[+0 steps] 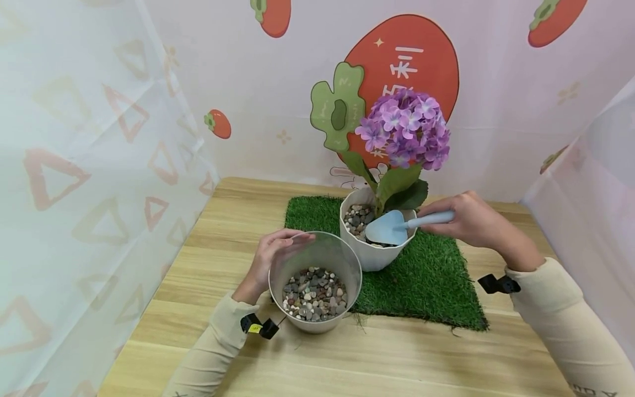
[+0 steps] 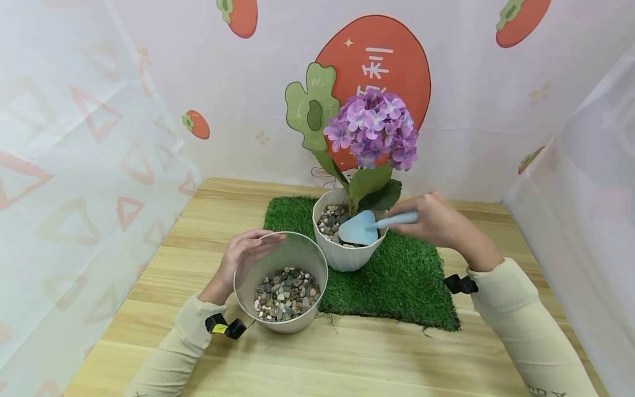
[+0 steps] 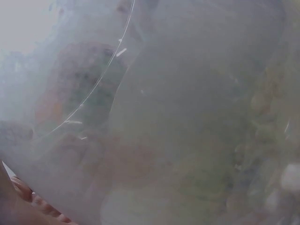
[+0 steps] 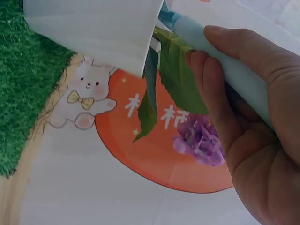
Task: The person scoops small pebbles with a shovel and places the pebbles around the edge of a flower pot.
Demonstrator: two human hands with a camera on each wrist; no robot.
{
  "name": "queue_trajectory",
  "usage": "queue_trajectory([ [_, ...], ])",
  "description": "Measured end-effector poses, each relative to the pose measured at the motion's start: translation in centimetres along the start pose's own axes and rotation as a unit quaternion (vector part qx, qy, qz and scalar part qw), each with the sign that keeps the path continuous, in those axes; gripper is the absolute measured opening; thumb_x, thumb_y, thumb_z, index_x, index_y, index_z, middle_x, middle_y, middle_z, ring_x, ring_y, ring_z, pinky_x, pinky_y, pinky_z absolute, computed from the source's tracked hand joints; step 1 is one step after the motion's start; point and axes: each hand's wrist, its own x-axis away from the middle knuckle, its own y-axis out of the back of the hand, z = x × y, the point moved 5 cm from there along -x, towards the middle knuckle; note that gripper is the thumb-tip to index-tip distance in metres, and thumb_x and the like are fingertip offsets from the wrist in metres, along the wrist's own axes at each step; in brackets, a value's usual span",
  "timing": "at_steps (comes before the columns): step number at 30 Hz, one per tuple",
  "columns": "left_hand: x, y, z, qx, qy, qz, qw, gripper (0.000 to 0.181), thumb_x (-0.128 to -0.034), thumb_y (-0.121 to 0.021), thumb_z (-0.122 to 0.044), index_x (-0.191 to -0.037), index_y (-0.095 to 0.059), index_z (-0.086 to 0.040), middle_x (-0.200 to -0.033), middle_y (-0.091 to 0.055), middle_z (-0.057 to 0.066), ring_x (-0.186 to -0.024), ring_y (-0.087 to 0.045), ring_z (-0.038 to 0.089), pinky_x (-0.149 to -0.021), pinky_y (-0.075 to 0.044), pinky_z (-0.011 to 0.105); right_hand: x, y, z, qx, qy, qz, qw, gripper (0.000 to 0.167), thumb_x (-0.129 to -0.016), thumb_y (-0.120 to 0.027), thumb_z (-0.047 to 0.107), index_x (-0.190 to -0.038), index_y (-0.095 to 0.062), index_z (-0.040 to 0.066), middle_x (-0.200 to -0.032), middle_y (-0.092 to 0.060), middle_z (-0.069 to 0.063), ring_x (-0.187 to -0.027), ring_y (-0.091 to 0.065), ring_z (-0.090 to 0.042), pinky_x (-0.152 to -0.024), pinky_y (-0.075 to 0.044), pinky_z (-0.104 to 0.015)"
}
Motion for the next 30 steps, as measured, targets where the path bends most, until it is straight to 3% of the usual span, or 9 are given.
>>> queue_trajectory([
  [5,0.0,-0.1,0.0,0.001,0.001,0.003,1.0,0.034,-0.1057,-0.042,-0.006,-0.123,-0.072,-0.007,-0.125,-0.079,0.005,-0.122,-0.074,0.019,-0.116,-0.054,0.034,0.3,0.7,0.7,0.067,0.109,-0.052,0.9904,0.028,-0.077,-0.09,0.002,-0.104,-0.084,0.007,-0.098,-0.083,-0.013,-0.061,-0.072,-0.008,-0.054,-0.057,-0.015],
  [8,0.1,-0.1,-0.1,0.001,0.0,0.003,1.0,0.035,-0.1059,-0.041,-0.005,-0.123,-0.072,-0.007,-0.124,-0.079,0.005,-0.122,-0.074,0.019,-0.116,-0.053,0.034,0.4,1.3,1.5,0.097,0.178,-0.086,0.9754,0.017,-0.091,-0.084,0.019,-0.102,-0.083,0.006,-0.094,-0.083,-0.011,-0.069,-0.079,-0.02,-0.059,-0.061,-0.016],
  [11,0.1,0.1,0.0,0.002,-0.001,0.001,1.0,0.035,-0.1062,-0.04,-0.004,-0.123,-0.071,-0.005,-0.124,-0.079,0.005,-0.122,-0.074,0.019,-0.116,-0.054,0.033,0.2,2.0,2.3,0.104,0.2,-0.103,0.9689,0.047,-0.106,-0.059,0.046,-0.102,-0.083,0.006,-0.093,-0.083,-0.01,-0.07,-0.078,-0.021,-0.058,-0.061,-0.019],
  [14,0.2,0.2,0.1,0.003,0.0,-0.002,1.0,0.036,-0.1061,-0.04,-0.004,-0.123,-0.071,-0.005,-0.124,-0.079,0.006,-0.122,-0.074,0.02,-0.116,-0.054,0.034,0.0,2.6,3.5,0.117,0.214,-0.127,0.9616,0.064,-0.107,-0.044,0.056,-0.1,-0.083,0.005,-0.091,-0.082,-0.01,-0.068,-0.077,-0.02,-0.055,-0.061,-0.024],
  [18,0.3,0.1,0.1,0.003,0.0,-0.002,1.0,0.036,-0.1058,-0.04,-0.003,-0.123,-0.072,-0.006,-0.124,-0.079,0.006,-0.122,-0.074,0.02,-0.116,-0.053,0.034,-0.1,3.3,6.0,0.136,0.24,-0.151,0.949,0.061,-0.109,-0.045,0.054,-0.1,-0.082,0.006,-0.09,-0.081,-0.008,-0.068,-0.074,-0.016,-0.053,-0.06,-0.027],
  [23,0.2,0.0,0.1,0.001,0.0,-0.002,1.0,0.034,-0.1053,-0.041,-0.005,-0.122,-0.071,-0.004,-0.123,-0.079,0.005,-0.121,-0.074,0.019,-0.116,-0.054,0.034,-0.1,4.0,10.2,0.125,0.307,-0.172,0.9277,0.047,-0.111,-0.051,0.041,-0.103,-0.082,0.006,-0.092,-0.081,-0.006,-0.074,-0.074,-0.017,-0.058,-0.063,-0.033],
  [30,0.1,0.1,0.1,-0.013,0.005,-0.006,0.9999,0.034,-0.1057,-0.042,-0.007,-0.125,-0.069,0.001,-0.125,-0.078,0.005,-0.121,-0.074,0.02,-0.115,-0.054,0.035,-0.4,2.9,15.0,0.093,0.372,-0.108,0.9174,0.036,-0.112,-0.05,0.027,-0.112,-0.078,0.004,-0.099,-0.079,-0.004,-0.085,-0.073,-0.015,-0.071,-0.065,-0.03],
])
